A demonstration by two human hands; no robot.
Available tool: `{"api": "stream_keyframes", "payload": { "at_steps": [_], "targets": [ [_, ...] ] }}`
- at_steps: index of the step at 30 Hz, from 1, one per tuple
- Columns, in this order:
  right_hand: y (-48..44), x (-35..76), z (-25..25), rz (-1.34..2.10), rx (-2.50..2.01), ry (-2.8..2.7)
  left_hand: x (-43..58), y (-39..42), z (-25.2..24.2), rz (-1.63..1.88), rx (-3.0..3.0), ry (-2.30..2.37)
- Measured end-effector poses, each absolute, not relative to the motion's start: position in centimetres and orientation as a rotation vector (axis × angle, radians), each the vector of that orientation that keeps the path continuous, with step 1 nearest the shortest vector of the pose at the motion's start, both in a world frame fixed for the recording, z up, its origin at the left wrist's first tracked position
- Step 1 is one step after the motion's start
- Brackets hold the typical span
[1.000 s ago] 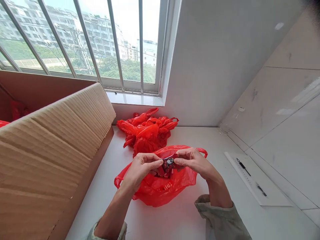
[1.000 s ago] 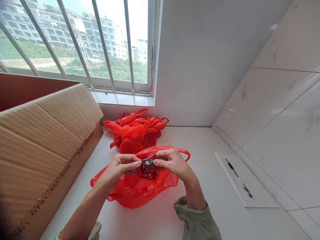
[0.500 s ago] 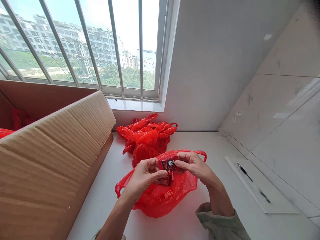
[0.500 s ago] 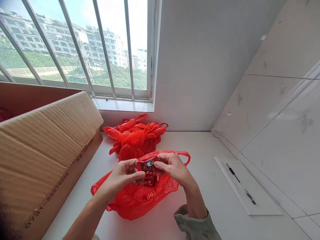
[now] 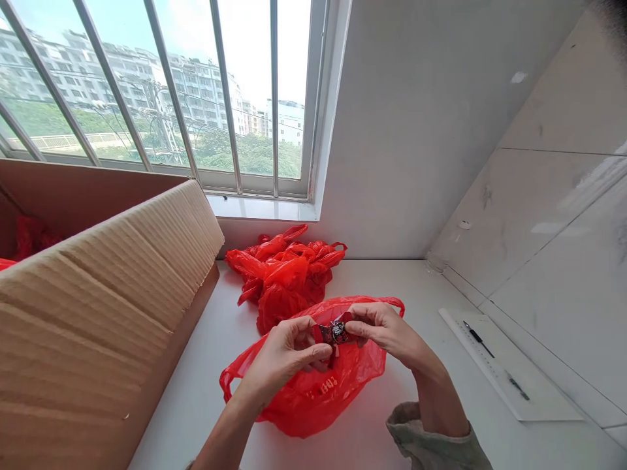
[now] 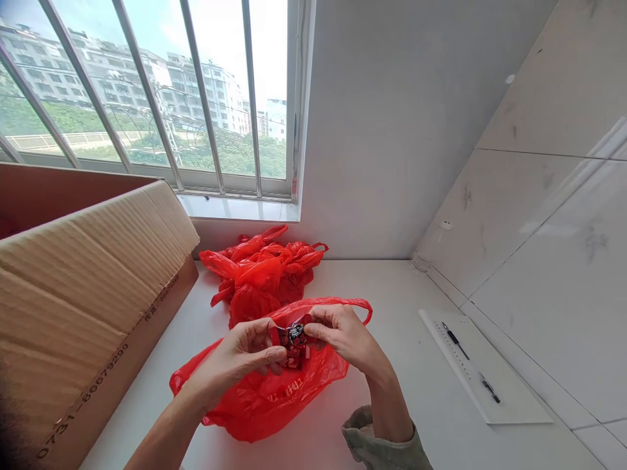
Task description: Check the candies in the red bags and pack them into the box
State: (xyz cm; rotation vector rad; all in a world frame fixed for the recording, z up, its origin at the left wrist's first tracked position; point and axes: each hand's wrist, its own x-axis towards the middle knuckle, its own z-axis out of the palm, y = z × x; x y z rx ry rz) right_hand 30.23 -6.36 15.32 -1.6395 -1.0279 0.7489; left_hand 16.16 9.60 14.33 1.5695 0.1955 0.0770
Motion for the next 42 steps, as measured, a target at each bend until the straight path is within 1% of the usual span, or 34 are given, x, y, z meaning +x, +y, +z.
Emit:
{"api": "stream_keyframes", "payload": {
  "at_steps": [9, 20, 23, 28, 32, 37, 42],
  "targets": [
    [-7.1, 30.0, 16.0, 0.716, -1.681, -1.066, 16.4, 9.5, 14.5, 0.078, 1.652, 0.213],
    [-6.8, 30.0, 15.9, 0.791, -1.567, -1.018, 16.2, 9.5, 15.1, 0.082, 1.636, 0.251],
    [-6.6, 30.2, 15.5, 0.781, -1.611, -1.018, 16.0, 10.0, 15.1, 0.057, 1.777, 0.227],
    [-6.0, 29.9, 14.9, 0.78, -1.674, -1.014, 15.6, 10.7, 15.0, 0.113, 2.133, 0.234],
    [-5.4, 29.2, 14.5, 0.712, -1.9, -1.055, 15.5, 10.8, 14.4, 0.104, 2.397, 0.263],
    [-4.1, 28.7, 13.7, 0.632, -2.202, -1.247, 15.6, 10.0, 13.5, -0.06, 2.737, 0.402],
    [-2.4, 28.8, 12.1, 0.692, -2.273, -1.328, 14.0, 7.6, 13.5, -0.055, 2.828, 0.509]
  ]
}}
